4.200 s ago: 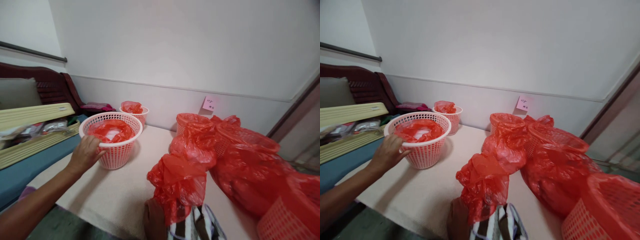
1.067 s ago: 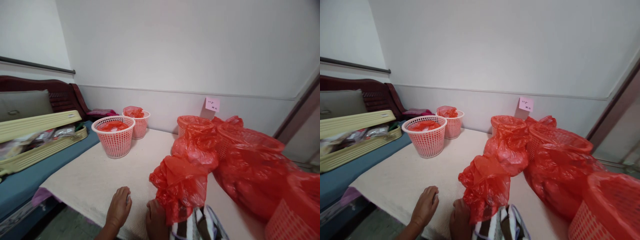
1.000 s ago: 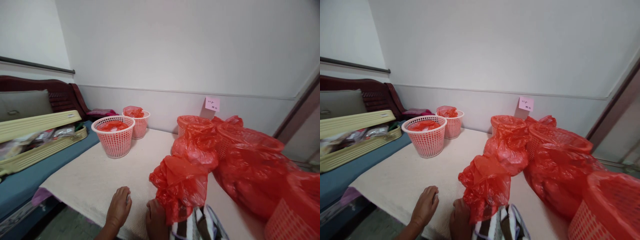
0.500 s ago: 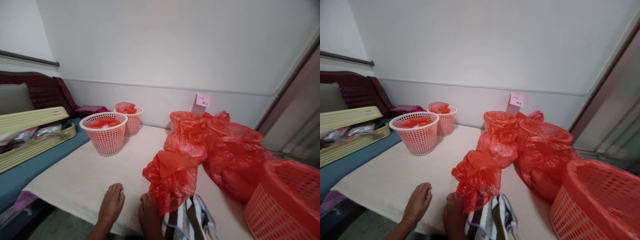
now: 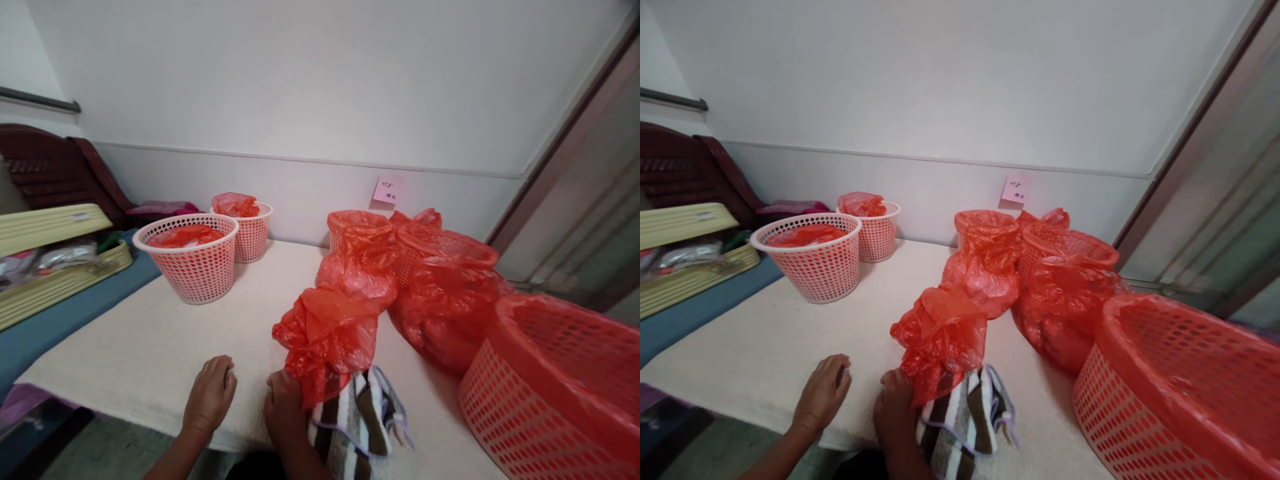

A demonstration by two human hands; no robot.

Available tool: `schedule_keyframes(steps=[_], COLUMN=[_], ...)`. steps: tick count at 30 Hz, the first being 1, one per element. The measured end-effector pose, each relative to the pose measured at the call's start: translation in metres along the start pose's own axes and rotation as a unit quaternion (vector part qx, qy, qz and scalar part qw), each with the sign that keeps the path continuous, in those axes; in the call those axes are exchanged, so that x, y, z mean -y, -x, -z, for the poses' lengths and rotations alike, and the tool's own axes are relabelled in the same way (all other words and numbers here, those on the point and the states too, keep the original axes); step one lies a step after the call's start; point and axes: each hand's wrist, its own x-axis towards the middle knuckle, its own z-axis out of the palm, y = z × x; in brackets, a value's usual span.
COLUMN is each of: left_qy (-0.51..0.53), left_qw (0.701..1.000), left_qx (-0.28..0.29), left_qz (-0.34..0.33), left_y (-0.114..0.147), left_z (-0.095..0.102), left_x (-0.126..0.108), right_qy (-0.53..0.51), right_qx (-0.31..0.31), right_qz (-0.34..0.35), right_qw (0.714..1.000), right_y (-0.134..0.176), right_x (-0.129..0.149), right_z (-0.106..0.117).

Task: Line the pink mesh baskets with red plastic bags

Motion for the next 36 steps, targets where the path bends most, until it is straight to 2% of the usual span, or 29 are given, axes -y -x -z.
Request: schedule_keyframes(steps=[21,36], left_qy=[-0.013,-0.019], left_qw=[1.000,1.000], left_qx=[0.002,-0.004], left_qz=[-0.002,-0.025], left_y=[0.000,-0.002], left_z=[0.002,0.000], left_x=[0.000,0.006], right_qy=[-0.009,-0.046], right_qx=[0.009,-0.002], right_qz=[-0.014,-0.068], right_qw=[1.000,0.997], right_y=[0.000,-0.008], right_x=[0.001,0.006], right_z=[0.002,0.010])
